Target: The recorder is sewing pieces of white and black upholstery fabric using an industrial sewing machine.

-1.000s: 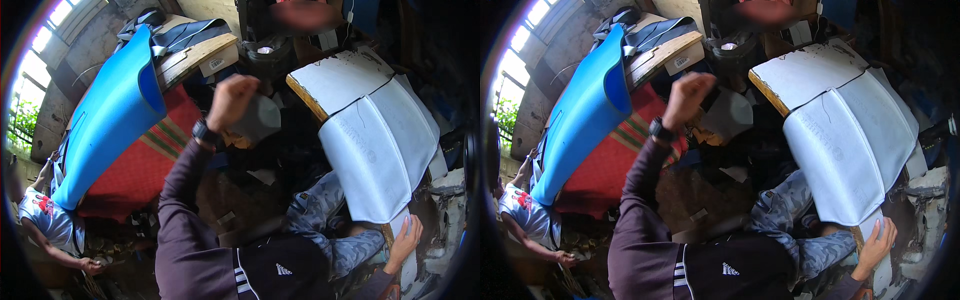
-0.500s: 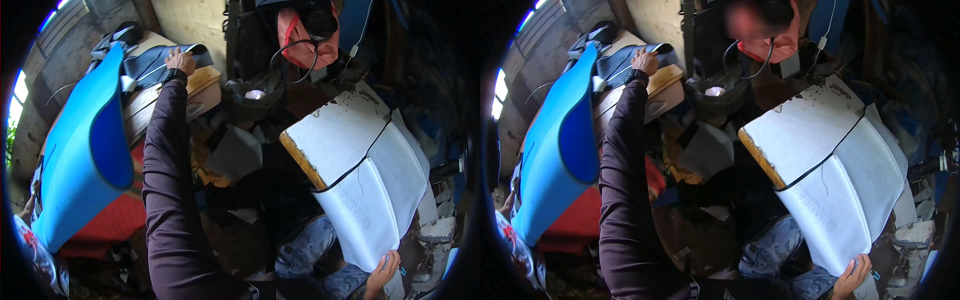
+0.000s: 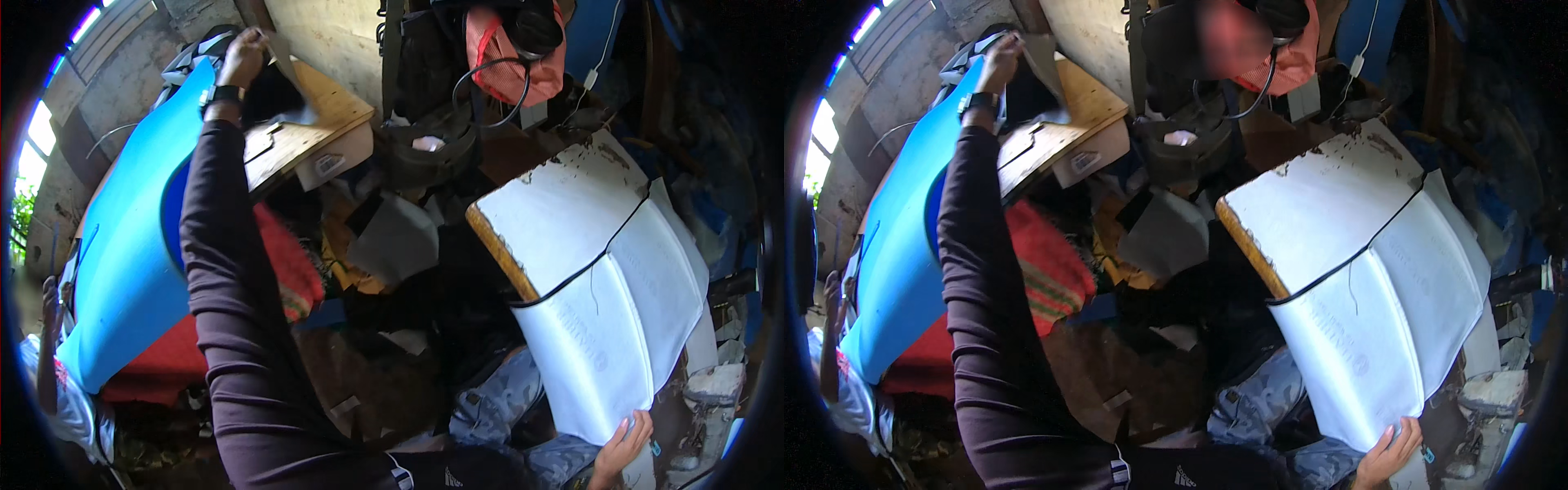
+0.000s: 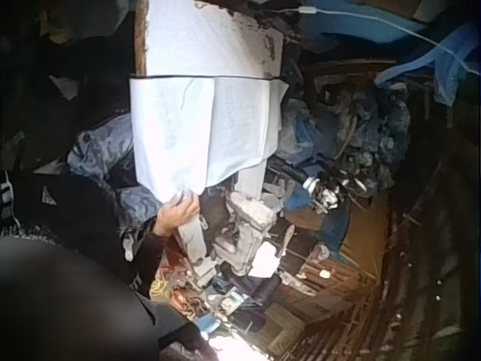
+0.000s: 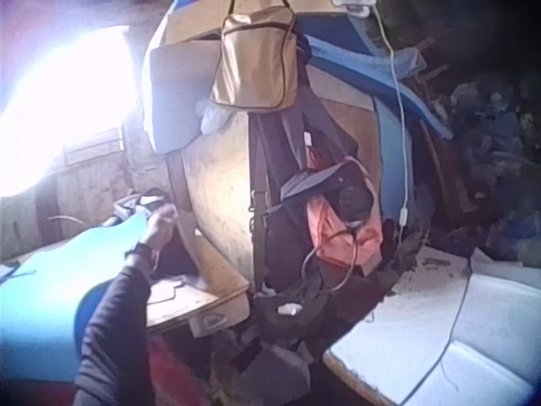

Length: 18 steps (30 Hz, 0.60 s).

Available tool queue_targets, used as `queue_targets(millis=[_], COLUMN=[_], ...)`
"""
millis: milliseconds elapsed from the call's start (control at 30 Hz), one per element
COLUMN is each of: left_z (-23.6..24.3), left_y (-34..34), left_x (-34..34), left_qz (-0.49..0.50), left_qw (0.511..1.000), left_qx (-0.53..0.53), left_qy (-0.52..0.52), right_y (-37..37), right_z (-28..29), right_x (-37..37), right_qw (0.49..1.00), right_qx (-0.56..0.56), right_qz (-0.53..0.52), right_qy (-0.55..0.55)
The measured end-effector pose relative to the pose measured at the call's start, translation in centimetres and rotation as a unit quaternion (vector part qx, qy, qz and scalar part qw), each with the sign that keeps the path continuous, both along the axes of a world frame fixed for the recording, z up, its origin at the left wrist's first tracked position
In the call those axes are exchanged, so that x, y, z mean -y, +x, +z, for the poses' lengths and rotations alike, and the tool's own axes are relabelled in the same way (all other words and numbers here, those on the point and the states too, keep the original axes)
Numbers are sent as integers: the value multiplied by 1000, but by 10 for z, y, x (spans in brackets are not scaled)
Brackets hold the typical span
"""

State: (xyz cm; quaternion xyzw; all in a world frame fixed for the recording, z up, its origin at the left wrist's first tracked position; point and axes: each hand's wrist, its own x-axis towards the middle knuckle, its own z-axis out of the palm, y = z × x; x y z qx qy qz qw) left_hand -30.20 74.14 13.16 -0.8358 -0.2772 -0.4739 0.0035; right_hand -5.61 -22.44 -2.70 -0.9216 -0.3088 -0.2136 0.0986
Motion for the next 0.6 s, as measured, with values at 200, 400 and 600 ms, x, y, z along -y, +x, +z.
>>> queue_targets(millis=[200,400,600], left_z=[149,200,178], left_y=[-61,-69,-50], left_x=[128,265,381], left_qz=[-126,-289,-434], left_qw=[979,936,864], left_qx=[159,174,110], left_qy=[-22,-105,-231], right_y=[2,-7,-70], right_z=[-13,6,37], right_x=[9,-2,-48], right_qw=[1000,994,928], right_qx=[17,62,-114], right_qz=[7,53,181], right_qy=[13,71,305])
